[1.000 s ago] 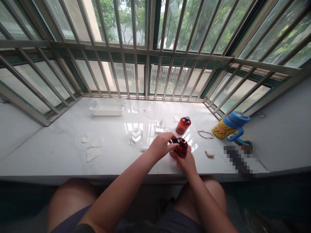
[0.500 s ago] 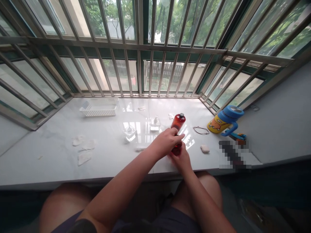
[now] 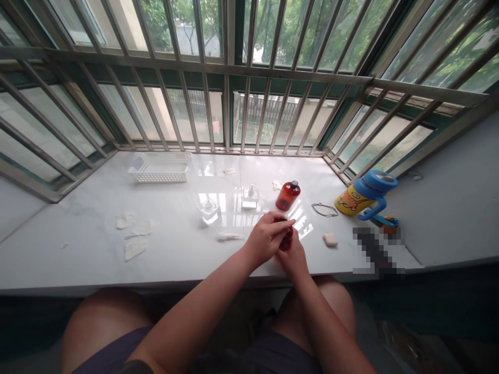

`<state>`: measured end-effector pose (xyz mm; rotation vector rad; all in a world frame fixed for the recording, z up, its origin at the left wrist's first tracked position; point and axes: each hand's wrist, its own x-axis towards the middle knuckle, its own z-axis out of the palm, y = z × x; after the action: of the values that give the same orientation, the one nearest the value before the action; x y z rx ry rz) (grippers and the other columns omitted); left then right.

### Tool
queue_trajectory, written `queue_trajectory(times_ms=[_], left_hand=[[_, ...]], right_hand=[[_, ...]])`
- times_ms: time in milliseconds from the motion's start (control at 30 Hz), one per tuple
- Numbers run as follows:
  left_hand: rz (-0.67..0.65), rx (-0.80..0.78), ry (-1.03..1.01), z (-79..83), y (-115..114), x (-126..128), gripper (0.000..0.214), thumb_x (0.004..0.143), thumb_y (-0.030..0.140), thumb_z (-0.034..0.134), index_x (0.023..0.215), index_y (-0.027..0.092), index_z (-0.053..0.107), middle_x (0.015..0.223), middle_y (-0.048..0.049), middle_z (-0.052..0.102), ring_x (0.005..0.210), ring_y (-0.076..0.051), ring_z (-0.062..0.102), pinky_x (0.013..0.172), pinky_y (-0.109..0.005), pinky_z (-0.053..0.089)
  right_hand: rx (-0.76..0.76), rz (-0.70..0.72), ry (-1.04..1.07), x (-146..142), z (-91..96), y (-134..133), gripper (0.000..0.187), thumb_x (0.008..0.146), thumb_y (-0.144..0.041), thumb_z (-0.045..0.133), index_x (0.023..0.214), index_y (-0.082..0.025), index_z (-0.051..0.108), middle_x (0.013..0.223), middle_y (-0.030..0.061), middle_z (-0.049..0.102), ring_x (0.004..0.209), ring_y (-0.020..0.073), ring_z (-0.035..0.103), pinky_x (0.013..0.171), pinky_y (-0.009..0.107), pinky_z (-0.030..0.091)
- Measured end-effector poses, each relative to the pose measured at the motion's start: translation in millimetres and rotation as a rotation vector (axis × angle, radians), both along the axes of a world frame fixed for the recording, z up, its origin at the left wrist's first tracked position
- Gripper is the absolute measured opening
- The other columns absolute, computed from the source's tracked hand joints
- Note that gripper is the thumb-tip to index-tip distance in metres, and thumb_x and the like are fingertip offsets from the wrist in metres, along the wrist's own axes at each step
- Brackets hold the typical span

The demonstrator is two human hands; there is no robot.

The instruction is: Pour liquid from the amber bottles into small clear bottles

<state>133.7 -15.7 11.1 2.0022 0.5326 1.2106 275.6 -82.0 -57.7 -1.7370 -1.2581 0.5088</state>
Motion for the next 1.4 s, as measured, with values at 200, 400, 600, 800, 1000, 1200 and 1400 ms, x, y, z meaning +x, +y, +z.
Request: queue_trajectory(times_ms=[200, 400, 600, 800, 1000, 1200, 1400], left_hand=[[0.065, -0.217, -0.110, 5.0, -1, 9, 0.027, 0.093, 0.019, 0.076, 0.118, 0.025, 0.081, 0.119, -0.0074, 0.071, 0.111, -0.023, 0.071, 0.104, -0.040, 0.060], [0.019, -0.243, -0.038, 11.4, 2, 8, 0.025, 0.090, 0.015, 0.075, 0.112, 0.025, 0.081, 0.118, -0.0069, 0.073, 0.112, -0.023, 0.072, 0.106, -0.040, 0.059], [0.000, -0.150, -0.045, 5.5, 0, 1, 0.023, 0.095, 0.015, 0.067, 0.112, 0.025, 0.078, 0.125, -0.0077, 0.077, 0.123, -0.025, 0.070, 0.114, -0.046, 0.054], [0.051, -0.199, 0.040, 15.4, -2, 6, 0.029, 0.093, 0.031, 0.077, 0.120, 0.024, 0.071, 0.119, -0.0074, 0.077, 0.114, -0.026, 0.072, 0.105, -0.043, 0.056], [0.120, -0.350, 0.115, 15.7, 11, 19, 0.059, 0.075, 0.041, 0.095, 0.123, 0.024, 0.066, 0.117, -0.0070, 0.074, 0.109, -0.027, 0.072, 0.098, -0.043, 0.058], [0.010, -0.451, 0.007, -0.2, 17, 6, 0.052, 0.081, 0.038, 0.091, 0.123, 0.024, 0.065, 0.123, -0.0080, 0.073, 0.116, -0.027, 0.073, 0.103, -0.042, 0.058], [-0.108, -0.520, -0.098, -11.4, 18, -8, 0.032, 0.103, 0.044, 0.065, 0.126, 0.021, 0.060, 0.124, -0.0116, 0.074, 0.113, -0.024, 0.076, 0.097, -0.039, 0.061]], right_hand=[[-0.016, -0.018, -0.012, 1, -0.8, 0, 0.079, 0.079, -0.053, 0.076, 0.148, -0.024, 0.052, 0.113, 0.0091, 0.078, 0.091, 0.0329, 0.078, 0.075, 0.042, 0.062], [-0.023, -0.015, -0.009, 0, 1.1, 0, 0.077, 0.079, -0.053, 0.076, 0.147, -0.025, 0.052, 0.111, 0.0086, 0.079, 0.091, 0.0338, 0.079, 0.074, 0.042, 0.063], [-0.008, -0.014, -0.010, -1, 0.9, 0, 0.075, 0.080, -0.056, 0.076, 0.144, -0.025, 0.053, 0.114, 0.0099, 0.078, 0.094, 0.0348, 0.079, 0.078, 0.045, 0.064], [-0.015, -0.001, -0.017, 1, 0.4, 0, 0.074, 0.081, -0.053, 0.075, 0.146, -0.025, 0.053, 0.124, 0.0120, 0.077, 0.108, 0.0376, 0.077, 0.083, 0.046, 0.063], [-0.028, -0.015, -0.006, 3, -4.4, 0, 0.074, 0.078, -0.051, 0.077, 0.143, -0.023, 0.054, 0.115, 0.0114, 0.078, 0.097, 0.0364, 0.078, 0.077, 0.045, 0.063], [-0.027, -0.003, 0.022, 3, -3.9, -2, 0.075, 0.078, -0.058, 0.081, 0.141, -0.027, 0.054, 0.116, 0.0096, 0.078, 0.097, 0.0349, 0.078, 0.081, 0.045, 0.063], [-0.036, 0.001, 0.042, 3, -0.9, -1, 0.079, 0.077, -0.061, 0.083, 0.144, -0.029, 0.054, 0.125, 0.0089, 0.076, 0.108, 0.0356, 0.076, 0.088, 0.046, 0.062]])
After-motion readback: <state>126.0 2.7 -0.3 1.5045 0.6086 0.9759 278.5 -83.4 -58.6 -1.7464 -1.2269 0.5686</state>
